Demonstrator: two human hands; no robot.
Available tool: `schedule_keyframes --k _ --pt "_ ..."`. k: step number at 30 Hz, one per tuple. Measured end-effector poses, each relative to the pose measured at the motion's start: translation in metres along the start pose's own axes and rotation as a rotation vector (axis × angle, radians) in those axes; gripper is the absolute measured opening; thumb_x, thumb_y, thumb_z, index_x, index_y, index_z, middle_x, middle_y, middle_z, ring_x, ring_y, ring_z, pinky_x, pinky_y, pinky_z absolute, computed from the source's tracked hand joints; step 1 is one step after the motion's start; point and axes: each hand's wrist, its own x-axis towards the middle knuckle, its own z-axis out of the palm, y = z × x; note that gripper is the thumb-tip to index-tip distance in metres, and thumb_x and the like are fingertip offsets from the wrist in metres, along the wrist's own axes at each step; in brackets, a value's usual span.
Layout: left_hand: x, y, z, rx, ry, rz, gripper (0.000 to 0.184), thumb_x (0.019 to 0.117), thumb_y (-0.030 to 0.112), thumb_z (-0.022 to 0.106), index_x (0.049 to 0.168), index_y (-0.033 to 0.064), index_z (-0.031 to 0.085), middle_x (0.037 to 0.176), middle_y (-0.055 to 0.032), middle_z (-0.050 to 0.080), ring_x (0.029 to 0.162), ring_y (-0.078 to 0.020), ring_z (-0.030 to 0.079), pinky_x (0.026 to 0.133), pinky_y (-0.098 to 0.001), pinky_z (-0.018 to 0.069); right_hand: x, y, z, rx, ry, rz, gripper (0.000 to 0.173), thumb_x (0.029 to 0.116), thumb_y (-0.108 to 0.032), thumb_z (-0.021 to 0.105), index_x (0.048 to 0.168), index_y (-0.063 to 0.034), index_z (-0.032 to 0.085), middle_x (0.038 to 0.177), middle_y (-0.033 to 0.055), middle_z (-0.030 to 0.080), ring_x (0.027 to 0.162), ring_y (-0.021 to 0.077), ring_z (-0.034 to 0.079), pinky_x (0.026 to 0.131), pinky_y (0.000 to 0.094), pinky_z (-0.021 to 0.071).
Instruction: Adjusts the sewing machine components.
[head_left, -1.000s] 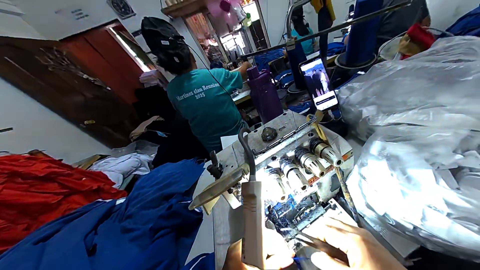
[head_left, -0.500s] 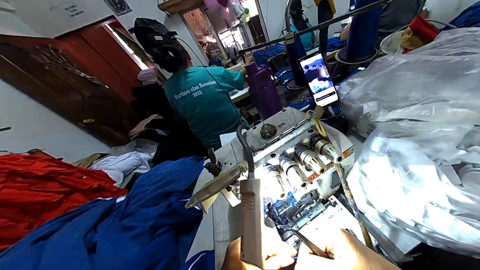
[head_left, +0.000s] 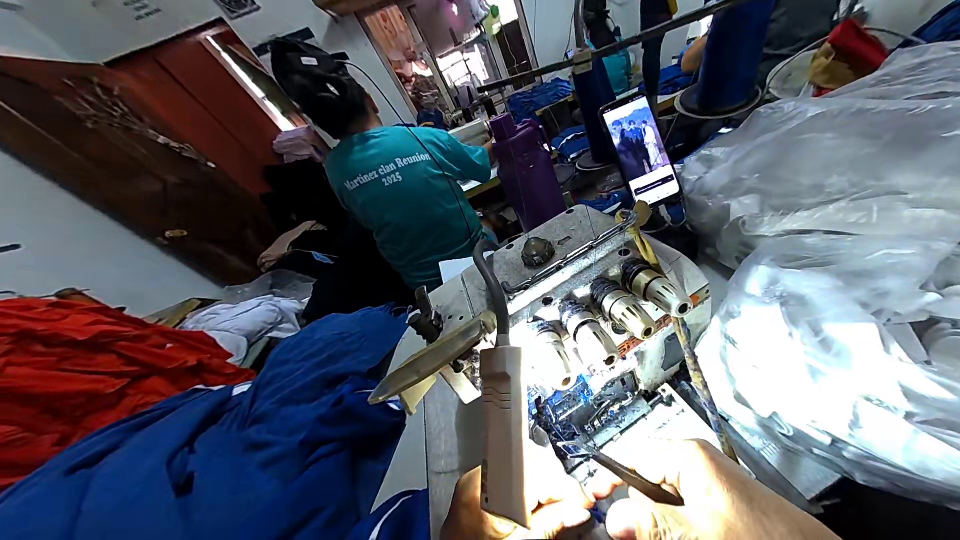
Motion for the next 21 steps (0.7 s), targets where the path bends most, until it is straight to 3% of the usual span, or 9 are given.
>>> schedule_keyframes --k 6,10,16,21 --pt "0.0030 0.0008 0.0001 0.046 -0.035 0.069 0.012 0.0928 0.013 0.071 0.085 0.0036 0.074 0.086 -0.0003 0.074 0.095 0.0015 0.065 0.094 -0.0173 0.0477 0.0043 -0.0107 0.0006 -0.055 -0.069 0.133 0.027 0.0959 -0.016 0.065 0.081 0.0059 0.069 0.066 0.0052 0.055 0.060 0.0059 0.045 0.057 0.0246 0.0364" --pt "0.0025 0.0005 0.0002 0.041 -0.027 0.064 0.011 0.0922 0.013 0.072 0.086 0.0043 0.074 0.086 0.0000 0.074 0.095 0.0016 0.066 0.093 -0.0173 0.0490 0.0034 -0.0046 0.0023 -0.043 -0.021 0.093 0.026 0.0935 -0.015 0.067 0.077 0.0048 0.067 0.063 0.0024 0.053 0.057 0.0028 0.044 0.054 0.0212 0.0353" --pt "0.0013 -0.0002 -0.0003 0.011 -0.037 0.042 0.010 0.0918 0.012 0.073 0.085 0.0039 0.074 0.085 0.0003 0.074 0.093 0.0020 0.066 0.091 -0.0178 0.0493 0.0014 -0.0077 -0.0010 -0.023 -0.035 0.132 0.024 0.0958 -0.018 0.067 0.089 0.0043 0.073 0.070 0.0036 0.060 0.060 0.0016 0.047 0.057 0.0206 0.0383" --pt "0.0009 0.0003 -0.0005 0.019 -0.042 0.046 0.010 0.0932 0.013 0.072 0.088 0.0050 0.075 0.086 0.0017 0.074 0.093 0.0030 0.064 0.089 -0.0163 0.0481 0.0001 -0.0038 0.0015 0.007 -0.008 0.149 0.024 0.0954 -0.016 0.066 0.083 0.0045 0.069 0.070 0.0016 0.056 0.061 0.0002 0.045 0.057 0.0184 0.0364"
